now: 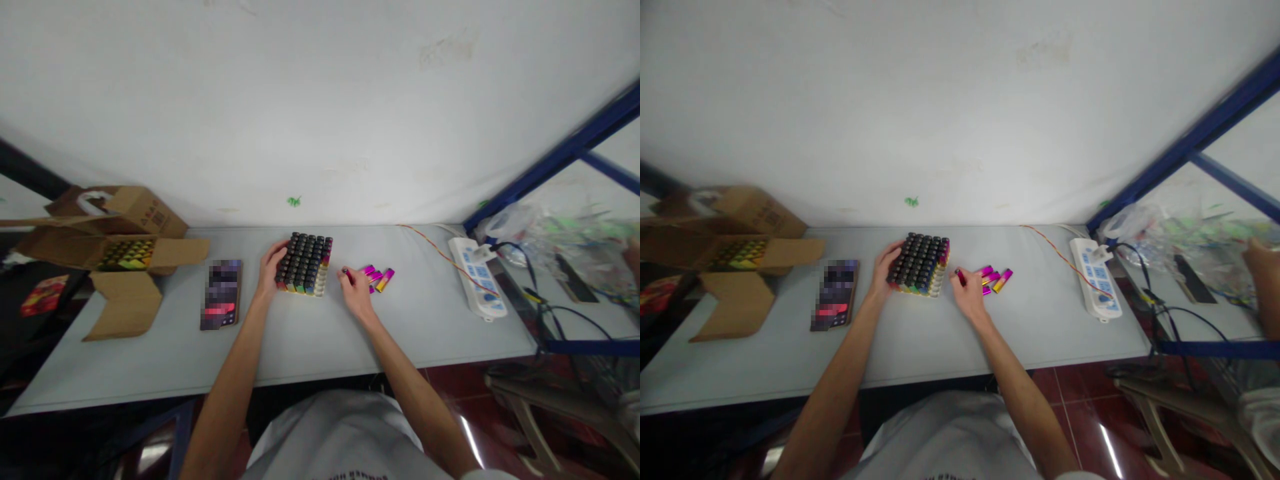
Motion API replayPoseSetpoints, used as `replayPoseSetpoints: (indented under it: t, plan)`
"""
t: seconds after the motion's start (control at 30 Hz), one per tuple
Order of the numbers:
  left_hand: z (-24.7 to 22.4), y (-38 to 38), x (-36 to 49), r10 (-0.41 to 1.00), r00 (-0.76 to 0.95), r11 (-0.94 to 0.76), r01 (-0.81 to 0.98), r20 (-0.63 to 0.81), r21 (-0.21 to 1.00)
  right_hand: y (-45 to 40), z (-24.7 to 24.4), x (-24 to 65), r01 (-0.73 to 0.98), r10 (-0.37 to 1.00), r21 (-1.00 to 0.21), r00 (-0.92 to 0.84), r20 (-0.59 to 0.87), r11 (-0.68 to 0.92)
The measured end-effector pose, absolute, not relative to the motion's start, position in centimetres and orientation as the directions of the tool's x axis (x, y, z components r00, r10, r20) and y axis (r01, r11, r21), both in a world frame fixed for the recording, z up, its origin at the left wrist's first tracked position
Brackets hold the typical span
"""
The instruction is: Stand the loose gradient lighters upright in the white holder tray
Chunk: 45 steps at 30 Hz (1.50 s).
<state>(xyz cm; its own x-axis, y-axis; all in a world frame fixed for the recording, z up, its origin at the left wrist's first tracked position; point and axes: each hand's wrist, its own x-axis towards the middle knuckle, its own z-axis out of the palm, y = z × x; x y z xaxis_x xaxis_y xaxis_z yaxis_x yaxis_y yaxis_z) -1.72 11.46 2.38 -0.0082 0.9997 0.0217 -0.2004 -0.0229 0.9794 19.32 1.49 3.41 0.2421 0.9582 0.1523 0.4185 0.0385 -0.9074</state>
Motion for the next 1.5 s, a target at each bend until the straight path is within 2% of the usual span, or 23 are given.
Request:
replayPoseSetpoints:
  t: [0.67, 0.97, 1.5]
  plan:
    - [2.04, 11.69, -1.77, 0.999, -0.004, -0.043, -0.223, 0.044, 0.974, 1.31, 3.57, 19.17, 0.464, 0.956, -0.881, 0.208, 0.208, 0.091]
    - [1.83, 11.67, -1.80, 0.999, -0.006, -0.038, -0.217, 0.038, 0.975, 1.39, 3.50, 19.15, 0.509, 0.961, -0.860, 0.220, 0.170, 0.036]
    - [2.14, 11.53, -1.71, 0.999, -0.009, -0.037, -0.216, 0.036, 0.976, 1.34, 3.54, 19.14, 0.501, 0.966, -0.863, 0.187, 0.176, 0.060]
